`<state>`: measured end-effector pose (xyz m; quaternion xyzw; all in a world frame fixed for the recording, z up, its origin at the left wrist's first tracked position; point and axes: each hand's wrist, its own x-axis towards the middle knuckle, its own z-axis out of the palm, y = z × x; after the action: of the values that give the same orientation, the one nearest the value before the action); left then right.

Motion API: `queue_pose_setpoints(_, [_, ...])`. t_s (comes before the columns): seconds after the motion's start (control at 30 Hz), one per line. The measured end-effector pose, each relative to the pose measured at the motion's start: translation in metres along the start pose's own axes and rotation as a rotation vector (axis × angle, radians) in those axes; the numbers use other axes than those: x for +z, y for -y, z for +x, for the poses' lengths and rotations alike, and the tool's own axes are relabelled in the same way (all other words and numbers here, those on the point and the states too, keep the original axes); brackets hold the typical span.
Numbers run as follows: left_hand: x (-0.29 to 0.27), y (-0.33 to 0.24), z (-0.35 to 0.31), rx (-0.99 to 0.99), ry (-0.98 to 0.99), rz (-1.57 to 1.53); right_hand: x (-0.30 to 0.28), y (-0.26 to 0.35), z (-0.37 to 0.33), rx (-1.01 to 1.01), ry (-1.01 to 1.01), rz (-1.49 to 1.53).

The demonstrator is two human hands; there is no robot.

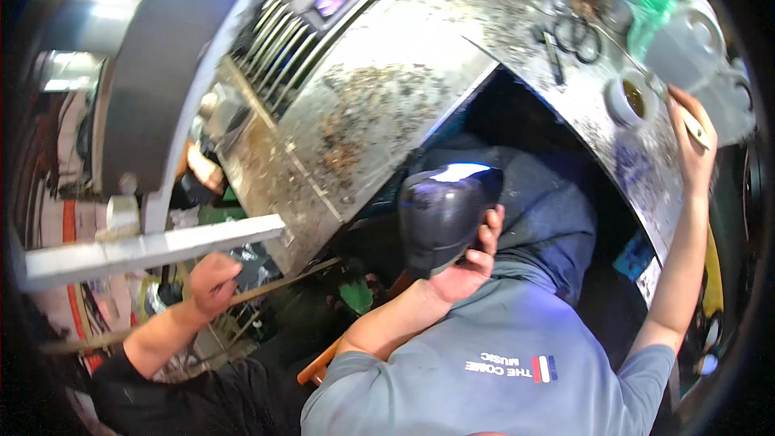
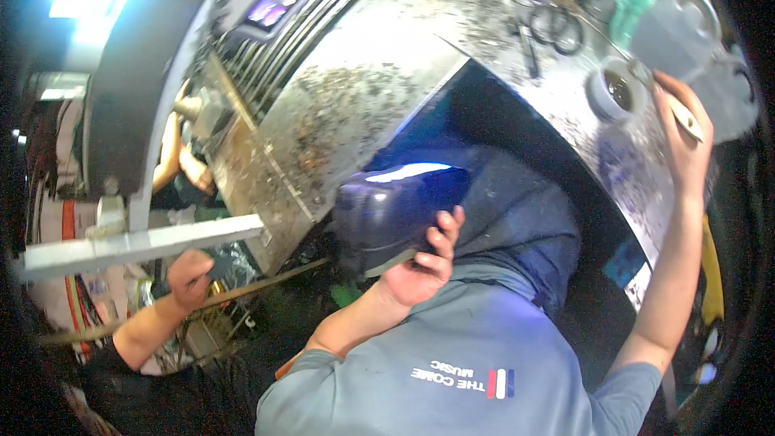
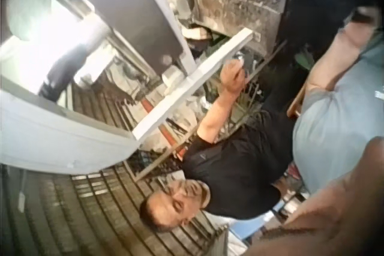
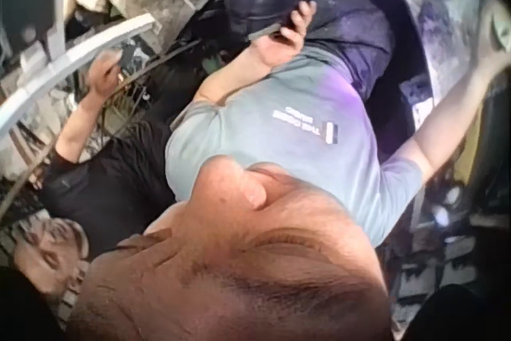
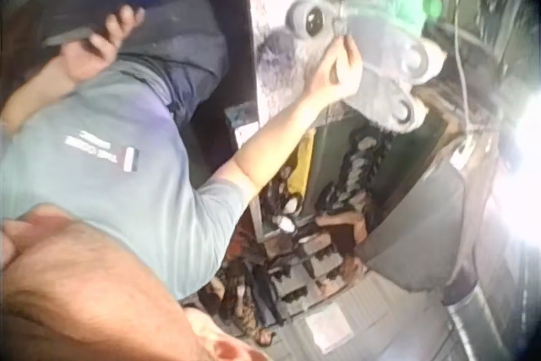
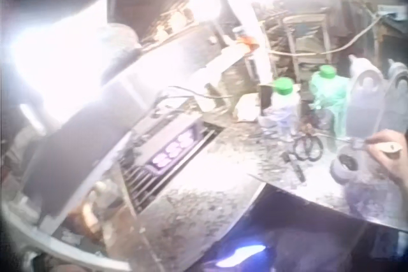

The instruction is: The person paints the upper part of a black high-heeled shoe with a small brush, repeatedly dipping the brush into a small bowl of liquid on the table. The person rotates the shoe to cover different areas and continues the process throughout the clip.

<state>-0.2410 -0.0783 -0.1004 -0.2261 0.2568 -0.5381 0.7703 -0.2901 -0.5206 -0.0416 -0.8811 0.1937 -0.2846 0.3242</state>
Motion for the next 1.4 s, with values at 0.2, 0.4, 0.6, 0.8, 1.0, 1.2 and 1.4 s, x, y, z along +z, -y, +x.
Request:
queue_pose_setpoints(0.2, [-0.007,0.0,0.002,0.038,0.042,0.019,-0.006,-0.029,-0.005,0.022,-0.04,-0.011])
queue_pose_setpoints(0.4, [-0.018,-0.006,0.007,0.002,0.061,-0.018,-0.009,-0.051,-0.002,0.105,0.088,-0.088])
queue_pose_setpoints(0.6, [-0.019,-0.008,0.007,-0.014,0.047,-0.031,-0.018,-0.042,0.0,0.116,0.096,-0.106])
queue_pose_setpoints(0.8, [-0.014,-0.003,0.003,0.014,0.05,-0.001,-0.003,-0.003,-0.006,0.007,-0.083,0.014])
queue_pose_setpoints(1.0, [0.001,0.003,0.001,0.006,0.026,0.043,-0.005,-0.003,-0.002,0.044,0.048,0.017])
queue_pose_setpoints(1.2, [0.001,0.004,0.0,0.014,-0.072,0.056,0.005,0.109,-0.01,-0.369,0.204,0.219])
queue_pose_setpoints(1.4, [0.003,0.011,0.0,0.044,-0.077,0.116,0.037,0.189,-0.019,-0.822,0.293,0.497])
